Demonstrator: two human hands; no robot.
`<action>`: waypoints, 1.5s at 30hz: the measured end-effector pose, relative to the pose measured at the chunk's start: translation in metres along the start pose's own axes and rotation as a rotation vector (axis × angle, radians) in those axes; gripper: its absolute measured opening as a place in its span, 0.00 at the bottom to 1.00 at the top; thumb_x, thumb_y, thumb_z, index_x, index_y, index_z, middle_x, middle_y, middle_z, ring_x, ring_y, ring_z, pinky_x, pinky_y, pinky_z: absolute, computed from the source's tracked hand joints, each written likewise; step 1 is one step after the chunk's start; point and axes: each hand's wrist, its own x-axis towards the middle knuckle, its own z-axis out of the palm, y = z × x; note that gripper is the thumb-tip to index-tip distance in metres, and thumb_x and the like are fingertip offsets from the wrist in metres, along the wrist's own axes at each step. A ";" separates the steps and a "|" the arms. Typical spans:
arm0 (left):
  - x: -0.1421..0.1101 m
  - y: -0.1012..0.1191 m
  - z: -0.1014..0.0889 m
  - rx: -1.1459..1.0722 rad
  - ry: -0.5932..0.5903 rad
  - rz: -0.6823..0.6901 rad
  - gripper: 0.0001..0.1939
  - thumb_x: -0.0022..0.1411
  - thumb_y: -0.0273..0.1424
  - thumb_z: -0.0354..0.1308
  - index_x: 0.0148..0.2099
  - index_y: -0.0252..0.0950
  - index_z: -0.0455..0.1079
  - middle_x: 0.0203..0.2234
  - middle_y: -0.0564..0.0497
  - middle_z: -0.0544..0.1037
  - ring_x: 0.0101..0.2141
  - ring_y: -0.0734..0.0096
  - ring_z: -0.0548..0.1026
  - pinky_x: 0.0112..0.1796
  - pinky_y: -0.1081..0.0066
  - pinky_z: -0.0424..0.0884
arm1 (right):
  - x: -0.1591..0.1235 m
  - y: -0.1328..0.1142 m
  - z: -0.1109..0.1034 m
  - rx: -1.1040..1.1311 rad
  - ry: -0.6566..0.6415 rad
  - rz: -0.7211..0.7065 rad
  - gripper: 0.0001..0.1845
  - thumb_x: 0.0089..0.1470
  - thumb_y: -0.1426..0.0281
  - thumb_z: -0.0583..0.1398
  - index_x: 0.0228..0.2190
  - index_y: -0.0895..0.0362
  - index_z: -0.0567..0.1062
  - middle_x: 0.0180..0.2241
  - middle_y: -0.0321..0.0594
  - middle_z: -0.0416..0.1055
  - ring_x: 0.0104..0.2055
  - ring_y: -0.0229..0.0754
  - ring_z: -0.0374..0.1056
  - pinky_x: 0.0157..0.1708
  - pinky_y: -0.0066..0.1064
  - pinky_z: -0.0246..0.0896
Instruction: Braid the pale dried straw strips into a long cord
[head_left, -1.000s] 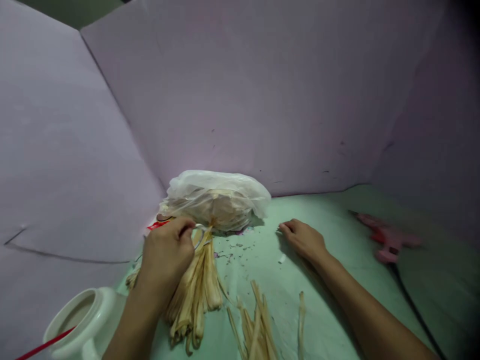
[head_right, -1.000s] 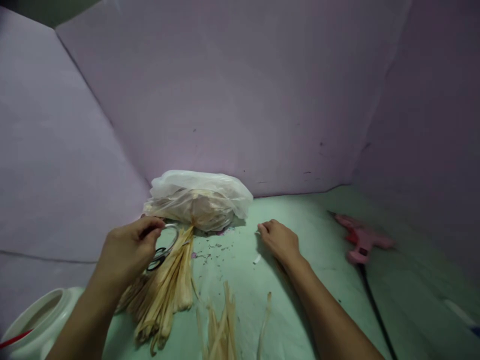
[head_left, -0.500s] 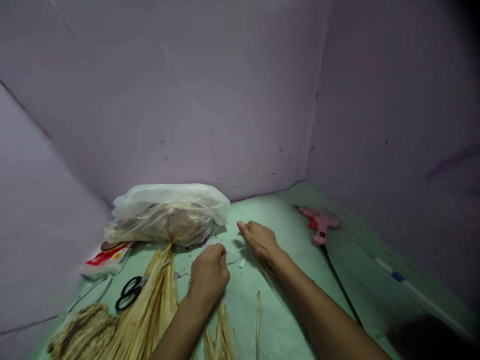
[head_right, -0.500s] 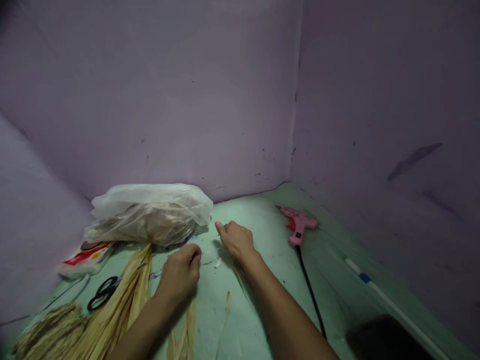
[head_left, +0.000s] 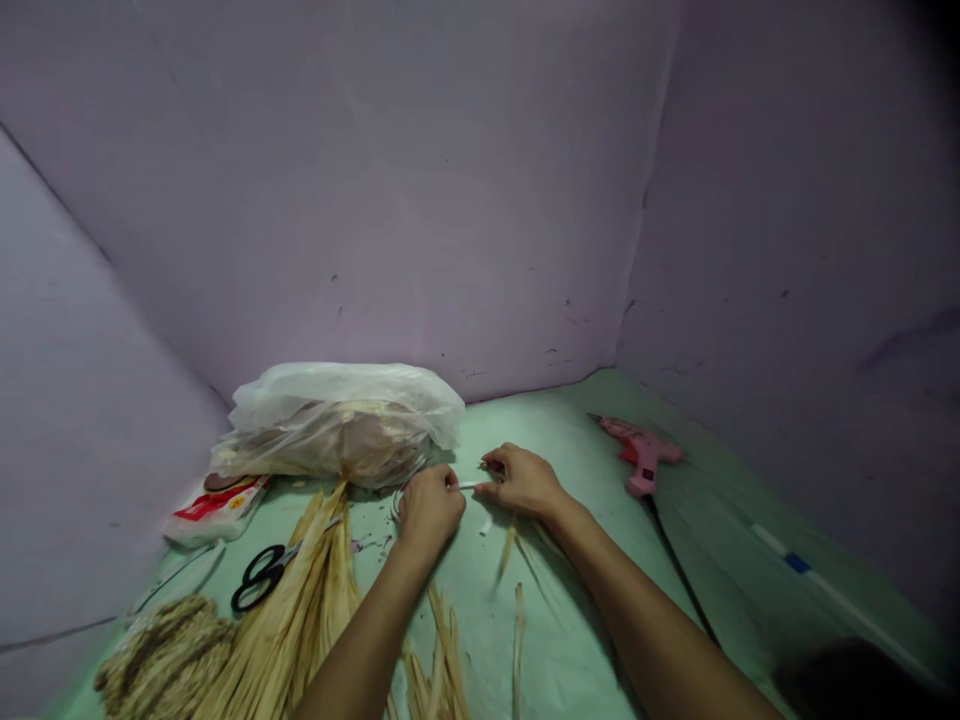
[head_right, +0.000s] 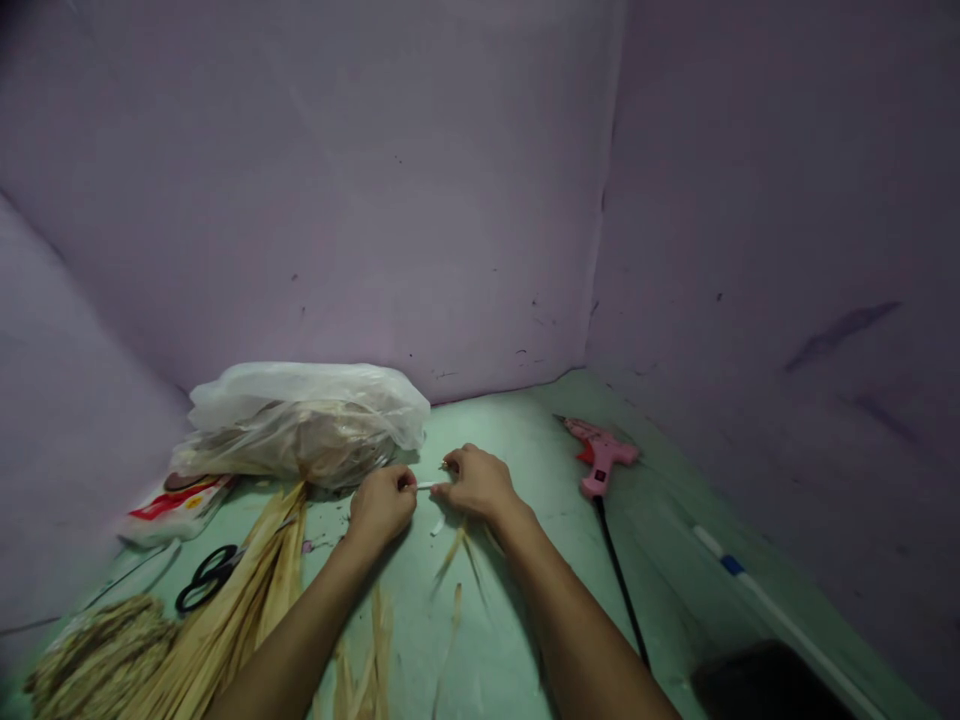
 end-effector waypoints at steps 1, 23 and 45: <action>-0.001 0.000 0.001 -0.010 0.008 -0.023 0.09 0.51 0.31 0.48 0.30 0.41 0.70 0.28 0.49 0.75 0.31 0.63 0.72 0.26 0.71 0.58 | 0.000 0.001 0.000 0.009 -0.003 -0.007 0.23 0.38 0.55 0.59 0.37 0.53 0.72 0.35 0.38 0.69 0.35 0.39 0.64 0.29 0.25 0.49; -0.006 -0.001 -0.024 -0.026 -0.010 0.084 0.11 0.51 0.30 0.47 0.32 0.40 0.71 0.29 0.48 0.76 0.33 0.66 0.72 0.29 0.72 0.59 | -0.012 -0.036 -0.013 -0.130 0.068 -0.074 0.13 0.49 0.63 0.52 0.33 0.45 0.75 0.32 0.34 0.74 0.33 0.39 0.66 0.26 0.28 0.46; -0.012 0.009 0.002 -0.157 0.091 -0.159 0.08 0.48 0.29 0.49 0.30 0.38 0.70 0.25 0.48 0.74 0.29 0.67 0.71 0.27 0.72 0.59 | -0.014 -0.035 0.012 -0.094 0.009 -0.241 0.10 0.49 0.72 0.49 0.28 0.56 0.70 0.29 0.38 0.70 0.32 0.37 0.61 0.27 0.27 0.44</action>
